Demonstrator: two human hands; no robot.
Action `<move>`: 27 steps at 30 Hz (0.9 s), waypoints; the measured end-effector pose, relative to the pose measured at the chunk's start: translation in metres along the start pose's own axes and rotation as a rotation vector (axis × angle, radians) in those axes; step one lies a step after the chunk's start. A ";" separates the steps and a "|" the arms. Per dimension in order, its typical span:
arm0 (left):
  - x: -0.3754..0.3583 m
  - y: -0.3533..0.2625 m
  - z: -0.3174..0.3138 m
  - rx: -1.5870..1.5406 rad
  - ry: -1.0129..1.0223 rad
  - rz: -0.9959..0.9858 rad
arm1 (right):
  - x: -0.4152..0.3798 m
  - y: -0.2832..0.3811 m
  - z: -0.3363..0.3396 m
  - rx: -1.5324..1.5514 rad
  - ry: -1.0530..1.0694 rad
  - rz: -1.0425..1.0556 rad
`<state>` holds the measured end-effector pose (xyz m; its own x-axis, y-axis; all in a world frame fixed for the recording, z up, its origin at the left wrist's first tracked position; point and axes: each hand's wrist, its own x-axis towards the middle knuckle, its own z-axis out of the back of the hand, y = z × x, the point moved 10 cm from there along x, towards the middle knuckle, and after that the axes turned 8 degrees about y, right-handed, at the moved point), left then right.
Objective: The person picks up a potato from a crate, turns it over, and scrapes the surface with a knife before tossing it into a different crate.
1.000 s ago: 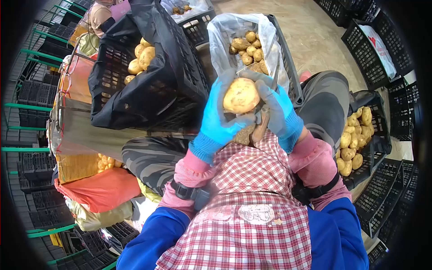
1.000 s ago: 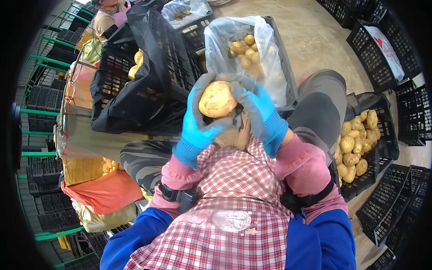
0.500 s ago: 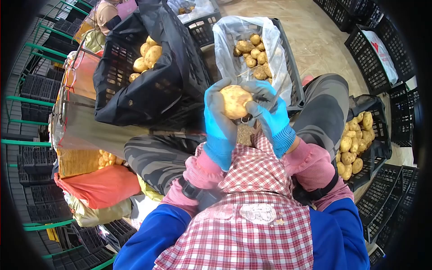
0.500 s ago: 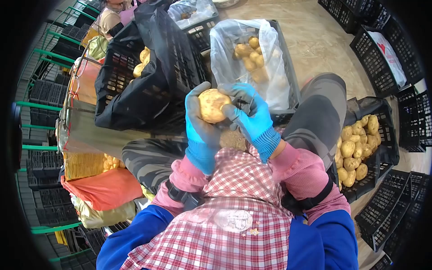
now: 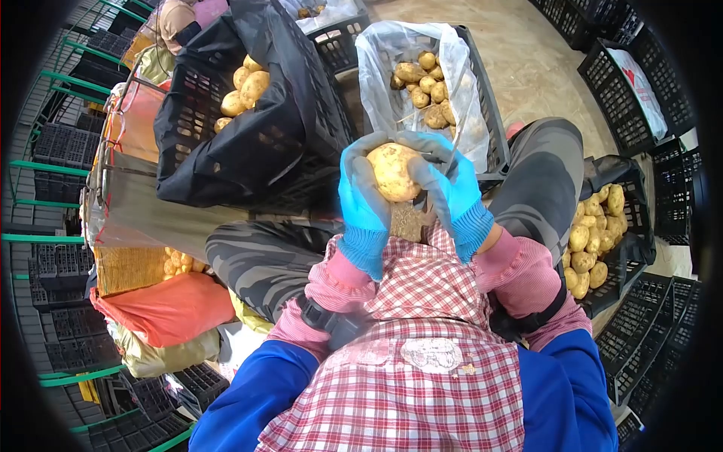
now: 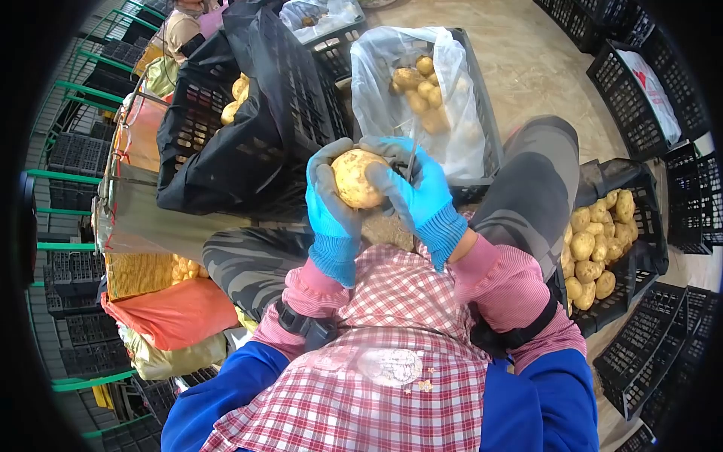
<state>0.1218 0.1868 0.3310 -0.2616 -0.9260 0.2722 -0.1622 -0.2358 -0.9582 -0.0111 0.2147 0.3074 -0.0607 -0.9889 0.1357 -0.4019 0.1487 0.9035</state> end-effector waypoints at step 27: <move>-0.031 0.059 -0.026 -0.522 0.371 0.277 | -0.001 -0.034 0.045 -0.149 -0.209 -0.182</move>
<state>0.0958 0.2097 0.2687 -0.6521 -0.7477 0.1256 -0.4546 0.2529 -0.8541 -0.0387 0.2105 0.2582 -0.1926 -0.9756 -0.1057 -0.2855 -0.0473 0.9572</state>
